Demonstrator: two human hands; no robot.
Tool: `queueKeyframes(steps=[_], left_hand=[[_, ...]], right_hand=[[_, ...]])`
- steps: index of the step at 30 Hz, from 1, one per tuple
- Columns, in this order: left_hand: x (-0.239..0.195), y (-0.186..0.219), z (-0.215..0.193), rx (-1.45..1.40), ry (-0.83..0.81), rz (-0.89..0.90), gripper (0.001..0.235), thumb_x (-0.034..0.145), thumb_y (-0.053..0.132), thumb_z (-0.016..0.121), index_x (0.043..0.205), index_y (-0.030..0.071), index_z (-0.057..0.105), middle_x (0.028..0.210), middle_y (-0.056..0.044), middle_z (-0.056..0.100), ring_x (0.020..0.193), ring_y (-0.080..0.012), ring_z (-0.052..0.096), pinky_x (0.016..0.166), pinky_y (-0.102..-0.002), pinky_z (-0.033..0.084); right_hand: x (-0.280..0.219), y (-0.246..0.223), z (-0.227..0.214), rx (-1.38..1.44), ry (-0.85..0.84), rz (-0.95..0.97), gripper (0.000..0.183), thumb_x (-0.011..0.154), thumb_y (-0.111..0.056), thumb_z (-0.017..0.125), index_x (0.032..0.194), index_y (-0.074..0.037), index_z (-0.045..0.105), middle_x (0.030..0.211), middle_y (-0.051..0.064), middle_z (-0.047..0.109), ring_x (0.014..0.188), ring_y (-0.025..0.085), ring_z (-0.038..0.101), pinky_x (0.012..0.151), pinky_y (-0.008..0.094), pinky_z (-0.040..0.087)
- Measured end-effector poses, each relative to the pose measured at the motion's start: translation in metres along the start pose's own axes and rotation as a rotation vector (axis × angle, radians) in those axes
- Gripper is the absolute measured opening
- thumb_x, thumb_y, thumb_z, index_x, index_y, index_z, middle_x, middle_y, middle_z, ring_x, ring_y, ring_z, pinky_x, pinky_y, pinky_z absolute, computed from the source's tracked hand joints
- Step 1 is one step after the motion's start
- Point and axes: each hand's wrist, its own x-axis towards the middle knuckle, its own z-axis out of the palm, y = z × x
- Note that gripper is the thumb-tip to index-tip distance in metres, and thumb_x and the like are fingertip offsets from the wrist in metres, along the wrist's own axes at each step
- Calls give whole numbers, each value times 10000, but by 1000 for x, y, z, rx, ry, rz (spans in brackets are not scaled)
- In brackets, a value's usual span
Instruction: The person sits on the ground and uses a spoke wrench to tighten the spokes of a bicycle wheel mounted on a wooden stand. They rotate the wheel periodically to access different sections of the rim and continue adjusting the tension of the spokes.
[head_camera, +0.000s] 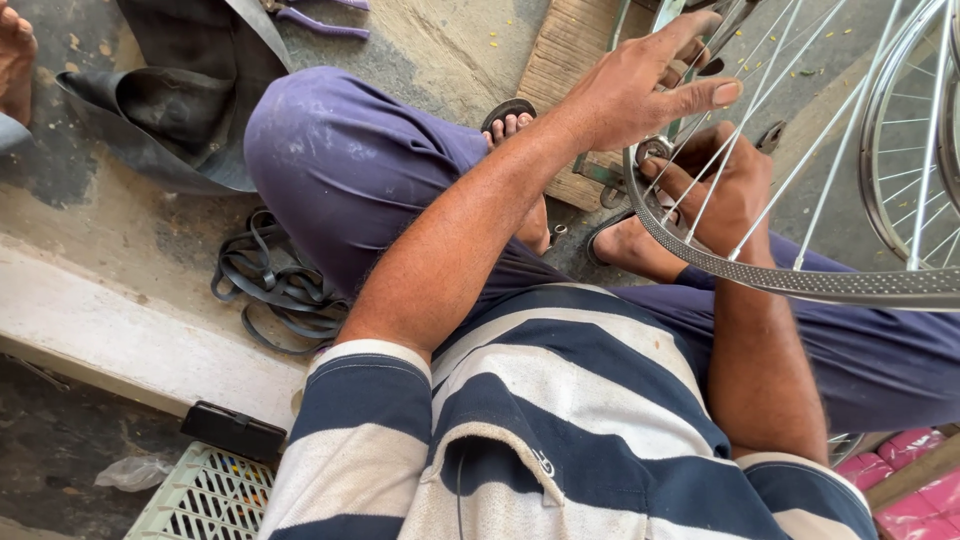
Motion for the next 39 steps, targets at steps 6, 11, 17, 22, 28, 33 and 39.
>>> queueKeyframes(steps=[6,11,17,22,28,33,39], left_hand=[[1,-2,1,1,-4,-15,1060,854,870,560,1568,108,380,1366,-217,678,1227,-370,730,967,-477,650],[2,1,2,42,10,-16,1045,855,866,551,1554,103,405,1333,-208,694,1218,-362,714,988,-516,602],[1,7,-2,-20,-20,-63,941,903,830,501,1530,129,459,1260,-142,758,1172,-276,742,966,-470,615],[3,5,1,10,119,19,694,966,715,558,1385,163,576,1158,-132,746,1048,-256,731,912,-448,627],[-3,-3,7,69,11,70,733,1004,570,687,1518,122,419,1169,-98,745,1063,-238,763,923,-413,608],[-2,0,8,90,1,36,766,958,606,704,1485,111,453,1103,-97,757,1032,-240,766,900,-414,613],[-3,9,4,80,27,44,776,935,640,691,1457,104,486,1059,-98,763,990,-219,780,850,-398,629]], right_hand=[[-6,16,6,-234,110,-324,334,919,-75,888,1107,66,649,962,180,755,870,251,766,764,354,620],[-6,28,-1,-1,1,-230,284,940,-7,838,1161,63,675,1012,186,751,868,240,751,750,330,625],[9,55,-22,539,164,-168,234,1041,103,735,1250,25,663,1089,149,745,968,207,763,853,308,661],[16,64,-9,577,6,-73,267,998,148,657,1232,21,647,1181,130,741,1056,172,726,960,296,620],[22,57,15,634,-118,-117,314,994,161,569,1266,11,615,1203,120,722,1119,178,734,1036,328,623],[15,55,21,574,-29,-153,256,1046,160,649,1261,31,600,1194,106,705,1126,168,716,1041,309,602],[9,51,12,603,-156,-68,352,961,116,643,1300,35,592,1229,107,695,1162,179,714,1050,312,606]])
